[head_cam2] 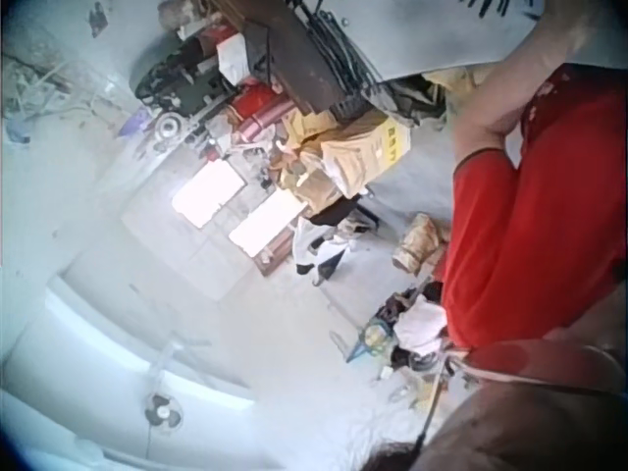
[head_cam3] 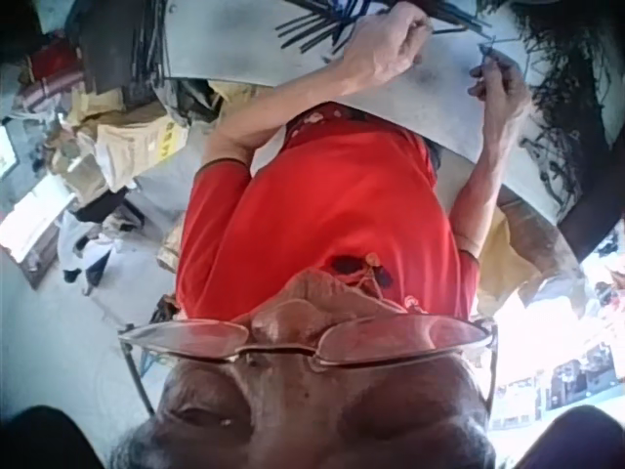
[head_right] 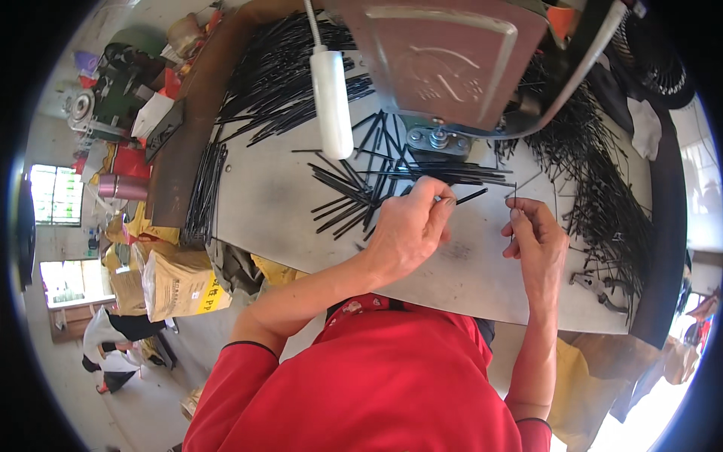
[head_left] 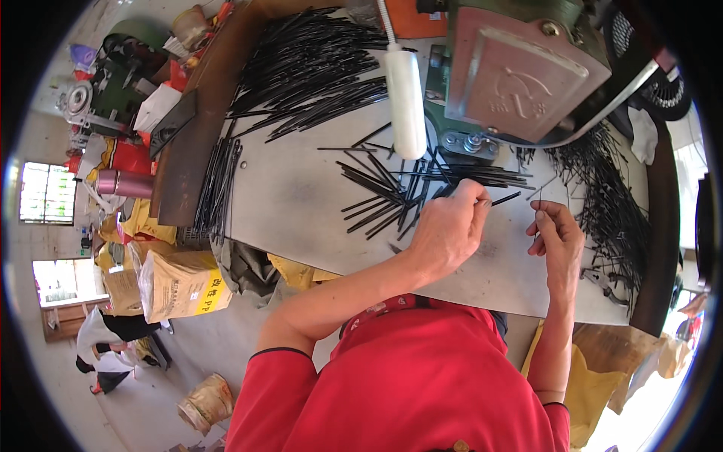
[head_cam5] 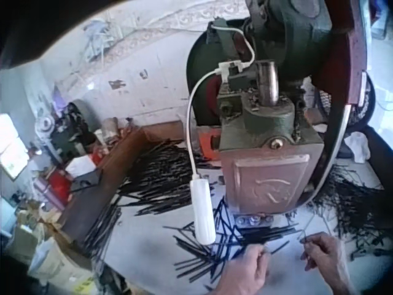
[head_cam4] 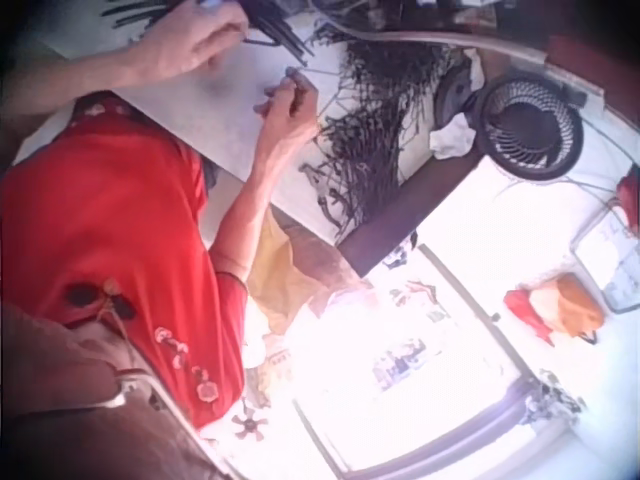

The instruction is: The person repeatedly picks up thin black metal rods from a pile on a workbench and inserts them into a manual bending machine. They operate the machine to bend the rods and then place the finished pieces into a separate pile. The person occasionally uses pliers to adjust the rods during the process.

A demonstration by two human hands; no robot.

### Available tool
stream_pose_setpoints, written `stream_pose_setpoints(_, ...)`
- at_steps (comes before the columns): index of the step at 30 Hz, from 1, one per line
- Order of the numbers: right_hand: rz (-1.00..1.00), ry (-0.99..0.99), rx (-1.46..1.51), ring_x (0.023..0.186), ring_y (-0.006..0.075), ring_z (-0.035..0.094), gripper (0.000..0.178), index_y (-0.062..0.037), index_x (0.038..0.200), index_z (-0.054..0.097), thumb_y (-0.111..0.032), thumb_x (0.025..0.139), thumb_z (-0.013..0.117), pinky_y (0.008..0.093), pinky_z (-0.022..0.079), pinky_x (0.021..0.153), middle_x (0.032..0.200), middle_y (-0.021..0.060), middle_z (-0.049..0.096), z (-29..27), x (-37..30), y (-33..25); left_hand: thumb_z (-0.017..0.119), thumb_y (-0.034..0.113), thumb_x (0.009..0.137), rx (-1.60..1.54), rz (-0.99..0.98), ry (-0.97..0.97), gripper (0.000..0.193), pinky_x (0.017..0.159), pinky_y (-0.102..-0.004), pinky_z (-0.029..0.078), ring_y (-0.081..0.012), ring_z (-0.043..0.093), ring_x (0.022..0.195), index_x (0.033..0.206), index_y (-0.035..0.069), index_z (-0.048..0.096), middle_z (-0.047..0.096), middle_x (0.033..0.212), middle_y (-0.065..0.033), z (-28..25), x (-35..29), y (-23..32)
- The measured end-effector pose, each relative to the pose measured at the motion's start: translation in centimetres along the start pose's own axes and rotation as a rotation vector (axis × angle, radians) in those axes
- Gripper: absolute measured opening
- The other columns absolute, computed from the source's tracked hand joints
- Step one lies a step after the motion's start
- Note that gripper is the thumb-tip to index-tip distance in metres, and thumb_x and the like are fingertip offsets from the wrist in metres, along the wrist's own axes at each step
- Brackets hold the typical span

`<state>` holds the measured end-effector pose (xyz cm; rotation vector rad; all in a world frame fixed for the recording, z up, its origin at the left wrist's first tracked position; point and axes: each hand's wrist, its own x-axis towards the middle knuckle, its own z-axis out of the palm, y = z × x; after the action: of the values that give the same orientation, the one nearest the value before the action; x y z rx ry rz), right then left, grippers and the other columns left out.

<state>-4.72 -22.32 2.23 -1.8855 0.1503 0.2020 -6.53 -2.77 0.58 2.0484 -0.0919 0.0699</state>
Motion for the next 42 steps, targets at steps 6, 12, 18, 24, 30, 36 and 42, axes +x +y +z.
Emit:
stream_pose_setpoints(6,-0.008,-0.037,0.119,0.049,0.0059,0.05,0.022,-0.0014,0.104,0.063,-0.016,0.09,0.053,0.0195,0.039,0.046,0.07,0.0038,0.06,0.9,0.3,0.5,0.058,0.01,0.087,-0.19,-0.207,-0.087,0.016,0.064,-0.0245,0.053,-0.0144,0.067,0.069,0.094,-0.005,0.055,0.068,0.075,-0.0114,-0.4,-1.8,-1.6)
stream_pose_setpoints(12,-0.013,-0.064,0.017,0.049,0.0072,0.051,0.022,-0.0006,0.103,0.064,-0.015,0.09,0.054,0.0227,0.043,0.048,0.067,0.0049,0.061,0.5,0.3,0.7,0.062,0.007,0.087,-0.308,-0.187,0.02,0.013,0.064,-0.0239,0.053,-0.0119,0.066,0.071,0.096,-0.002,0.058,0.066,0.078,-0.0068,-0.8,-2.9,-1.9)
stream_pose_setpoints(18,0.0,0.023,0.117,0.05,0.0076,0.053,0.023,-0.0003,0.103,0.064,-0.016,0.09,0.054,0.022,0.043,0.048,0.068,0.0041,0.061,-0.1,0.4,0.9,0.068,0.004,0.079,0.166,0.324,-0.003,0.013,0.06,-0.029,0.048,-0.0234,0.063,0.07,0.089,0.002,0.061,0.061,0.081,-0.0091,2.7,0.0,-0.1)
stream_pose_setpoints(24,-0.074,0.139,0.177,0.051,0.0068,0.053,0.022,-0.0013,0.105,0.063,-0.015,0.091,0.053,0.0211,0.042,0.048,0.068,0.0031,0.061,-0.6,0.1,0.2,0.068,0.008,0.076,0.463,0.428,-0.037,0.015,0.066,-0.0391,0.045,-0.0286,0.053,0.081,0.086,0.003,0.057,0.05,0.086,-0.01,6.0,2.4,0.0)
stream_pose_setpoints(30,0.052,-0.025,0.151,0.044,0.0065,0.05,0.021,-0.0036,0.106,0.064,-0.017,0.092,0.056,0.0229,0.039,0.043,0.06,0.0018,0.057,-0.7,-0.4,-0.6,0.06,0.004,0.086,0.165,0.235,0.028,0.015,0.064,-0.0334,0.045,-0.0248,0.055,0.071,0.099,-0.001,0.056,0.056,0.086,-0.0117,2.3,-0.2,-0.7)
stream_pose_setpoints(36,-0.101,-0.15,-0.067,0.045,0.0138,0.053,0.018,-0.0072,0.103,0.065,-0.018,0.089,0.059,0.0284,0.045,0.046,0.057,0.0067,0.057,3.6,1.1,-1.3,0.059,0.006,0.089,-0.778,-0.339,0.16,0.026,0.06,-0.0163,0.04,-0.0037,0.05,0.071,0.114,0.001,0.059,0.056,0.084,0.0008,-2.8,2.8,-2.3)
stream_pose_setpoints(42,-0.506,0.154,-0.467,0.059,0.0331,0.063,0.016,-0.014,0.099,0.062,-0.025,0.088,0.059,0.0428,0.049,0.053,0.065,0.0133,0.064,7.0,3.5,-1.2,0.062,0.005,0.088,-0.868,-0.381,0.132,0.028,0.059,-0.0154,0.04,-0.004,0.053,0.071,0.115,0.001,0.059,0.06,0.085,-0.0004,-2.6,4.9,-2.0)
